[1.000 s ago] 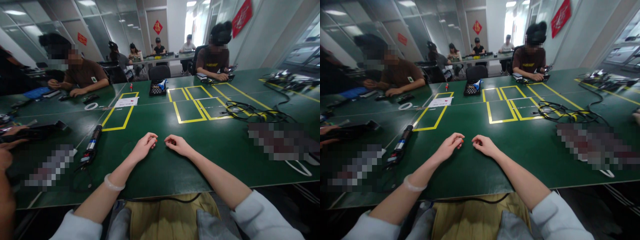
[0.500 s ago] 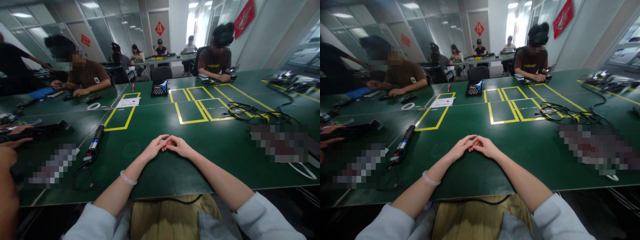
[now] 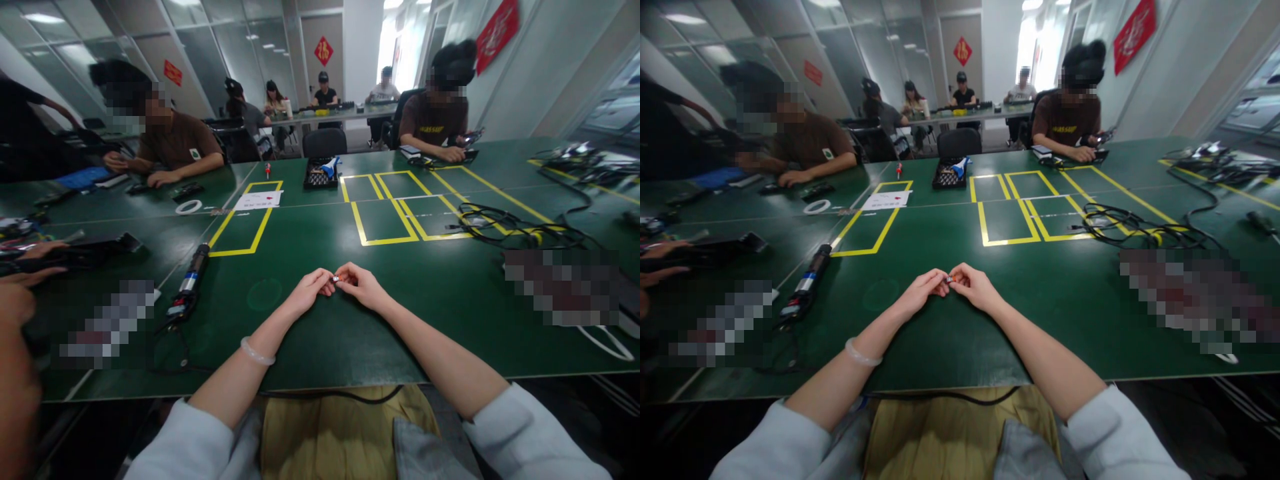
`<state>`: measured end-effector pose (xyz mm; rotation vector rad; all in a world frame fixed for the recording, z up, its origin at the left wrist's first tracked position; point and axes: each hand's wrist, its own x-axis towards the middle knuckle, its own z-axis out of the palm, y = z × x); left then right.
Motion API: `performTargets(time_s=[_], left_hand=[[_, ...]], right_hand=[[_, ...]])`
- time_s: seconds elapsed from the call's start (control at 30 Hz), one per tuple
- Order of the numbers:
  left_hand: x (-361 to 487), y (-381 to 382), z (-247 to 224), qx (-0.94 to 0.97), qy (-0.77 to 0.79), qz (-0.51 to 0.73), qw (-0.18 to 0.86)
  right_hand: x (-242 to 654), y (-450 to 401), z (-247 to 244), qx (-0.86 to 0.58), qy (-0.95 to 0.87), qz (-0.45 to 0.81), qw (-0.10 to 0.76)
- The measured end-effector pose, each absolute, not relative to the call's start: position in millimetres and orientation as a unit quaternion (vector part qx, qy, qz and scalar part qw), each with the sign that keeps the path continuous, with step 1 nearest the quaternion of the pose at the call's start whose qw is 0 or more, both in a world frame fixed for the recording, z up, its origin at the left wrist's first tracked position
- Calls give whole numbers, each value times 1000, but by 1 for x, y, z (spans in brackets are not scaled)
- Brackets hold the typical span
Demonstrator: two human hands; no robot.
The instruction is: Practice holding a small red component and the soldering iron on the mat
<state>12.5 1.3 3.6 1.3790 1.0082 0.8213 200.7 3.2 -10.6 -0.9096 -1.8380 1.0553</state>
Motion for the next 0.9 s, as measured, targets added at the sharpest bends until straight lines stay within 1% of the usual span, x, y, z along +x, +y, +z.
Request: performTargets(time_s=[0.2, 0.43, 0.6, 0.73, 0.9], left_hand=[[13, -2, 8, 611, 434, 338, 569], [14, -4, 9, 608, 432, 351, 567], [13, -3, 8, 633, 434, 346, 540], [12, -2, 8, 624, 443, 350, 540], [12, -2, 8, 634, 437, 356, 529]], right_hand=[[200, 3, -13, -355, -736, 412, 404], [198, 6, -16, -357, -687, 475, 418], [200, 7, -13, -368, -703, 450, 411], [200, 7, -13, -367, -718, 430, 406], [200, 8, -14, -373, -710, 427, 418]])
